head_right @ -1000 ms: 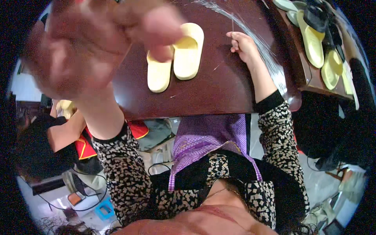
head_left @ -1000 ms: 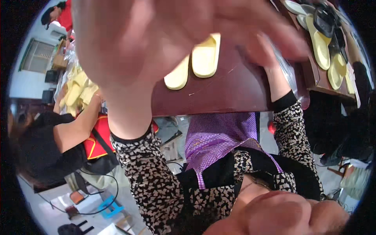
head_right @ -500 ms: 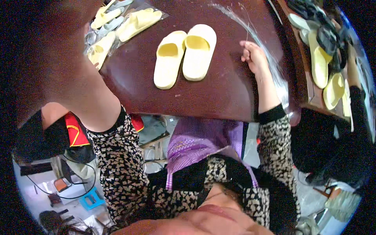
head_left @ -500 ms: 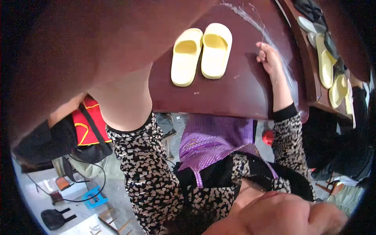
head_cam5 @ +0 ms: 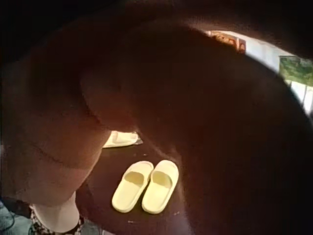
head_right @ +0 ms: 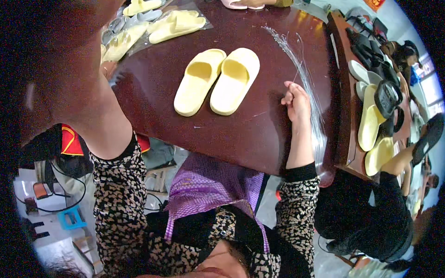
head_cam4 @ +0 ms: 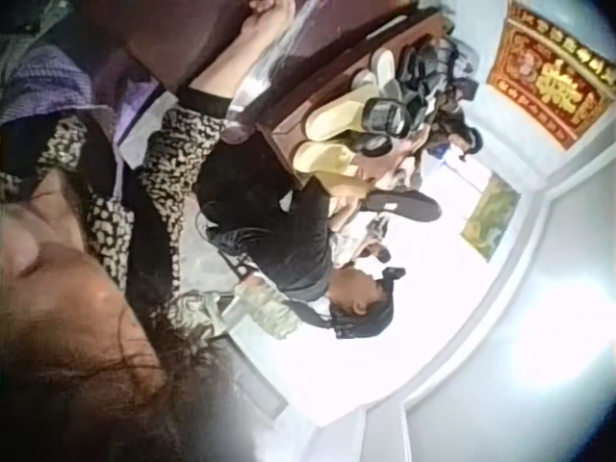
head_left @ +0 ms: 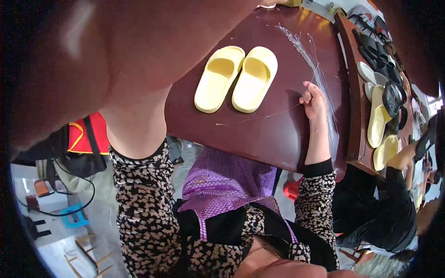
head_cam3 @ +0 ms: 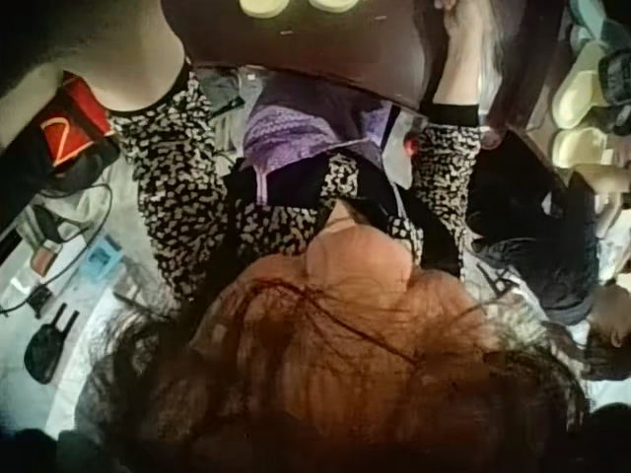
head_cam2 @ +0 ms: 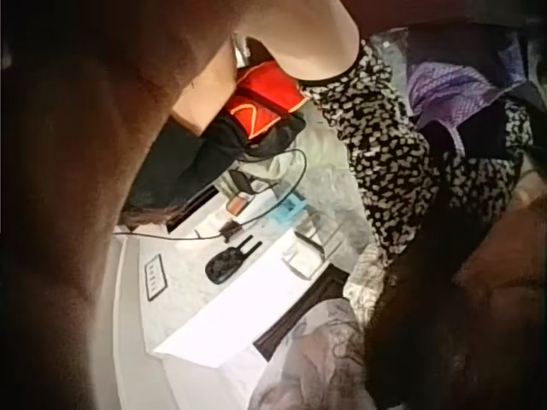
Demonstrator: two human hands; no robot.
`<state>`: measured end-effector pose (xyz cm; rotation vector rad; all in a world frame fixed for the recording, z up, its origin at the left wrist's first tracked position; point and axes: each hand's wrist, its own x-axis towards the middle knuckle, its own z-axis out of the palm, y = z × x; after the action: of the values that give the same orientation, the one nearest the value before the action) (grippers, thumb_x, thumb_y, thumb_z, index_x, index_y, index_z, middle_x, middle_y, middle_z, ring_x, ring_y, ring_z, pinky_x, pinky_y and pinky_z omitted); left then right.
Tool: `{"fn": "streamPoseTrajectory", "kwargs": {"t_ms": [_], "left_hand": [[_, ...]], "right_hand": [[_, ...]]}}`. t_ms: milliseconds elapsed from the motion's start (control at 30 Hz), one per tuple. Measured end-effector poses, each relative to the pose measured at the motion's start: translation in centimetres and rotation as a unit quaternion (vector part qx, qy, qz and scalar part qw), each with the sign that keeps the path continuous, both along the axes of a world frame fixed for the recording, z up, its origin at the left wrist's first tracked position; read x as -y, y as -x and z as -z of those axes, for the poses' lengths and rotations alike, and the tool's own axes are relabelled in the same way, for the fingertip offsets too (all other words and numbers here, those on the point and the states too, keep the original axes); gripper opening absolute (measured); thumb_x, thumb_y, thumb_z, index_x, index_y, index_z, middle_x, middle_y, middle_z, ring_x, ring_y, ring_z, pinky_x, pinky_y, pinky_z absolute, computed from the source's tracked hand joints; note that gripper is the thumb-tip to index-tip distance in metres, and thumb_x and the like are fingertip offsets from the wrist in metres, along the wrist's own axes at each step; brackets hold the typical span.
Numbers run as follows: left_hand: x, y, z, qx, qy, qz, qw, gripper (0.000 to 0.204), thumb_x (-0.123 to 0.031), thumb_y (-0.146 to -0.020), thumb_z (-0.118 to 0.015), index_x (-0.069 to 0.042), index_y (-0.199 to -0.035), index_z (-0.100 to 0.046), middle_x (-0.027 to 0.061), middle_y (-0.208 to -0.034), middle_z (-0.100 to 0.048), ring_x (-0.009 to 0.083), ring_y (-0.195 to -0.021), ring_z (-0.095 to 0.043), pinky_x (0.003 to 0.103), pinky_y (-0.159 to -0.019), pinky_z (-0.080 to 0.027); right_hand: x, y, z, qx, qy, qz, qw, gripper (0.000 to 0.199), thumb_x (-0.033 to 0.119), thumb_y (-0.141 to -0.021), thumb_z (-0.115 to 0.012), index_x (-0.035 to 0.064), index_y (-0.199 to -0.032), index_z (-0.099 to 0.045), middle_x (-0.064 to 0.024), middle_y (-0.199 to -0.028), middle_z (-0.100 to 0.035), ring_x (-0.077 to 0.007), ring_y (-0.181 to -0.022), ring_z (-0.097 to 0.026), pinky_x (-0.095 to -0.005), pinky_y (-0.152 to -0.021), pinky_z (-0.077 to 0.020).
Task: The person fastens pairs of slippers together by threading plastic ties through the slippers and tying them by hand.
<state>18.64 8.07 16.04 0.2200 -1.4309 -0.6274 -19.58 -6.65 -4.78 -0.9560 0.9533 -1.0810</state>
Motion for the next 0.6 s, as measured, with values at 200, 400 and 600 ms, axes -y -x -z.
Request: {"fn": "streamPoseTrajectory", "kwargs": {"t_ms": [200,400,600], "left_hand": [[0.2,1.9,1.2,0.028,-0.065,0.009,0.997,0.048,-0.037,-0.093,-0.044,-0.003,-0.126,-0.044,0.0243,-0.115,-0.054,0.0311,-0.088,-0.06,0.043,-0.071,-0.05],[-0.8,7.2,-0.1,0.077,-0.068,0.018,0.995,0.046,-0.036,-0.093,-0.045,-0.003,-0.125,-0.045,0.0241,-0.115,-0.055,0.0307,-0.088,-0.06,0.043,-0.07,-0.05],[-1.3,11.2,1.5,0.098,-0.146,-0.034,0.984,0.037,-0.023,-0.09,-0.05,-0.001,-0.12,-0.05,0.0179,-0.105,-0.058,0.0218,-0.079,-0.06,0.035,-0.068,-0.05]], "right_hand": [[1.1,-0.6,-0.3,0.001,0.023,-0.012,1.0,0.023,0.018,-0.092,-0.048,-0.0025,-0.099,-0.056,0.003,-0.055,-0.035,-0.0082,-0.048,-0.034,-0.0272,-0.051,-0.0373],[1.0,0.3,-0.4,0.006,-0.008,-0.006,1.0,0.023,0.017,-0.092,-0.048,-0.003,-0.101,-0.055,0.0038,-0.055,-0.036,-0.0082,-0.048,-0.034,-0.0267,-0.053,-0.0363],[0.0,0.0,-1.7,0.035,0.006,-0.011,0.999,0.02,0.014,-0.093,-0.047,-0.0022,-0.1,-0.056,0.0034,-0.057,-0.039,-0.0083,-0.05,-0.036,-0.0262,-0.054,-0.0367]]}}
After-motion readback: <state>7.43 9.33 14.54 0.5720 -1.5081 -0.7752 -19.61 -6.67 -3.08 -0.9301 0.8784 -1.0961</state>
